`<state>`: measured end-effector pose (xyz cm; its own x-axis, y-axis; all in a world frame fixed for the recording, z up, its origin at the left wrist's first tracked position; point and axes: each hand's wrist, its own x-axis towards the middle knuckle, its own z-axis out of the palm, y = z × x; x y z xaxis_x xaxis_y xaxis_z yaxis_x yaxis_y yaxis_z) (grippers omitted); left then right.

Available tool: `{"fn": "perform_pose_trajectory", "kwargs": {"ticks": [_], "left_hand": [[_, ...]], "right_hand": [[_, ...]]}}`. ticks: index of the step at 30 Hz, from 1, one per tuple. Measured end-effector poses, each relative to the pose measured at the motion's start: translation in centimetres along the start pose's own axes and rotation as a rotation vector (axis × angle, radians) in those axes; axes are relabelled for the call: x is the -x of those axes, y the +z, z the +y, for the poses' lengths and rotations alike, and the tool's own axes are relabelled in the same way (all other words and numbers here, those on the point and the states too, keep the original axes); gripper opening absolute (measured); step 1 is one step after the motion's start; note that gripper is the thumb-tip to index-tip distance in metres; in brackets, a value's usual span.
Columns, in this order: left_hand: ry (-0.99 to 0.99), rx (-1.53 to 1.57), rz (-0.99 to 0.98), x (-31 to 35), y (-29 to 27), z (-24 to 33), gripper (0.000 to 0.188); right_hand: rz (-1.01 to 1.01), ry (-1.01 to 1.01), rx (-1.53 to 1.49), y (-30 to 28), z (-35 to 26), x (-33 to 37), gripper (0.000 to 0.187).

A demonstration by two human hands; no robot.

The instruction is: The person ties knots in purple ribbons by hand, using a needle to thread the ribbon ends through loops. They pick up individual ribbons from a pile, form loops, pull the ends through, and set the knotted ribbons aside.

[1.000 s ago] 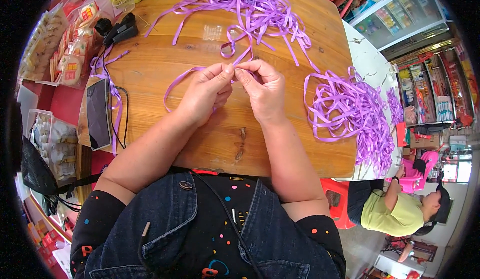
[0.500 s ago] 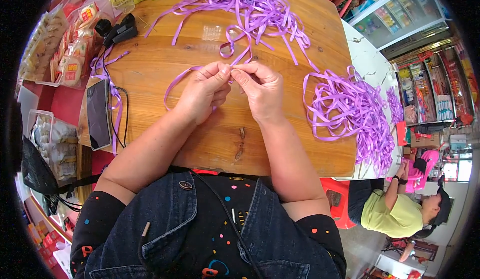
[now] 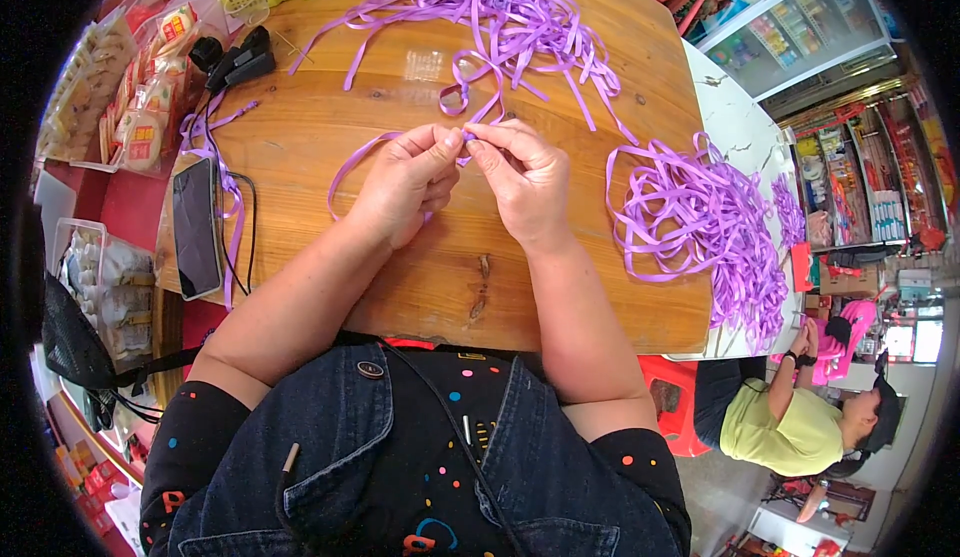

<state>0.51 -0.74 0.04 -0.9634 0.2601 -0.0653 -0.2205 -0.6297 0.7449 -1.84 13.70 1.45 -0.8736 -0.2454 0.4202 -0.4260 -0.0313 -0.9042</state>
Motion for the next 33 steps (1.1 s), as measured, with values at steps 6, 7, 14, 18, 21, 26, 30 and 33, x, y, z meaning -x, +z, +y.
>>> {"fn": "perform_pose_trajectory", "kwargs": {"ticks": [6,7,14,18,21,26,30,33], "left_hand": [[-0.018,0.047,-0.006,0.04,-0.07,0.19,0.018],[-0.029,0.072,-0.009,0.05,-0.12,0.19,0.018],[0.041,-0.014,0.008,-0.2,-0.08,-0.32,0.016],[0.099,-0.077,0.043,-0.13,0.08,-0.33,0.014],[0.11,-0.084,0.046,-0.12,0.14,-0.32,0.013],[0.136,-0.113,0.044,-0.19,0.0,-0.09,0.014],[0.201,-0.195,0.047,-0.35,-0.05,-0.18,0.012],[0.238,-0.23,0.06,-0.34,0.05,-0.28,0.011]], "right_hand": [[-0.007,0.01,0.01,-0.06,-0.04,0.05,0.013],[-0.008,0.011,0.028,-0.05,-0.01,0.05,0.013],[0.011,-0.022,0.078,-0.22,0.2,0.09,0.012],[0.05,-0.026,0.08,0.03,-0.06,0.04,0.01],[0.056,-0.027,0.101,-0.18,-0.07,0.07,0.01],[0.032,-0.013,0.09,-0.3,-0.09,0.04,0.01],[0.019,0.008,0.107,-0.38,-0.23,-0.01,0.01],[0.018,0.012,0.112,-0.43,-0.17,0.04,0.01]]}}
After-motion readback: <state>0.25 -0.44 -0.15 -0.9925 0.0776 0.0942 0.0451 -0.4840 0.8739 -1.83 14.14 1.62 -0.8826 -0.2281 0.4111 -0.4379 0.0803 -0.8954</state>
